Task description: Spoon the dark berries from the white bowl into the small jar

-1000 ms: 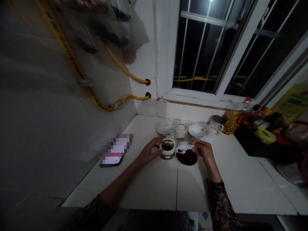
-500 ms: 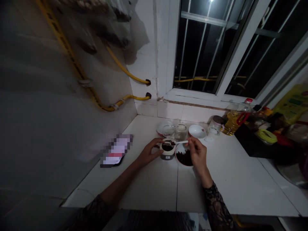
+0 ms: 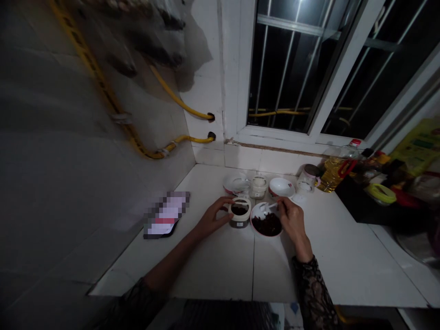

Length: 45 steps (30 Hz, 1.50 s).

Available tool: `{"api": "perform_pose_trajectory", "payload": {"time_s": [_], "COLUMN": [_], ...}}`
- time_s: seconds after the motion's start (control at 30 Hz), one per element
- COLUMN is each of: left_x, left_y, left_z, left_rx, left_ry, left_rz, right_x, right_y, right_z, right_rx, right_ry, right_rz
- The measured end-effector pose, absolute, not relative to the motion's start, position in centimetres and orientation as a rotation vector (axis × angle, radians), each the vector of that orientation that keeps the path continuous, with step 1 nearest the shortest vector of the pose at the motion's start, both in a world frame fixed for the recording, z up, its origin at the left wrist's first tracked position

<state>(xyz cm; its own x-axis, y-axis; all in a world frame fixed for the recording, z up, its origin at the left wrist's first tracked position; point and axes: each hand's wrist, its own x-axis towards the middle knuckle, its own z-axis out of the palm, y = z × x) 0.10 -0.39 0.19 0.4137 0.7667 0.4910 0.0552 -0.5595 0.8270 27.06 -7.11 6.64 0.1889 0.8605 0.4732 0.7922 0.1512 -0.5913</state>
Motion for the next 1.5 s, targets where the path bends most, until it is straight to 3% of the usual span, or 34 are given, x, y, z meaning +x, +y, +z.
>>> {"api": "perform_pose_trajectory", "payload": {"time_s": [0.23,0.37,0.67,1.5], "left_x": [0.1,0.1,0.1,0.2], "left_y": [-0.4,-0.3,-0.2,-0.3], "left_z": [0.1,0.1,0.0,0.0], "left_rx": [1.904,1.909,1.903,1.914], "left_ry": [0.684,0.697,0.699,0.702], "left_rz": [1.201,1.198,1.199,1.195], "right_x": [26.7,26.3,28.4,28.3], "right_y": [-6.2,-6.1,-5.5,-5.4], "right_z": [5.7,5.7,6.2,6.6], "right_rx": [-1.72,-1.622,-1.541,-1.445], "right_ry": [-1.688,-1.494,-1.073,-0.95], "right_rz": [0.369,0.657,0.961,1.035]}}
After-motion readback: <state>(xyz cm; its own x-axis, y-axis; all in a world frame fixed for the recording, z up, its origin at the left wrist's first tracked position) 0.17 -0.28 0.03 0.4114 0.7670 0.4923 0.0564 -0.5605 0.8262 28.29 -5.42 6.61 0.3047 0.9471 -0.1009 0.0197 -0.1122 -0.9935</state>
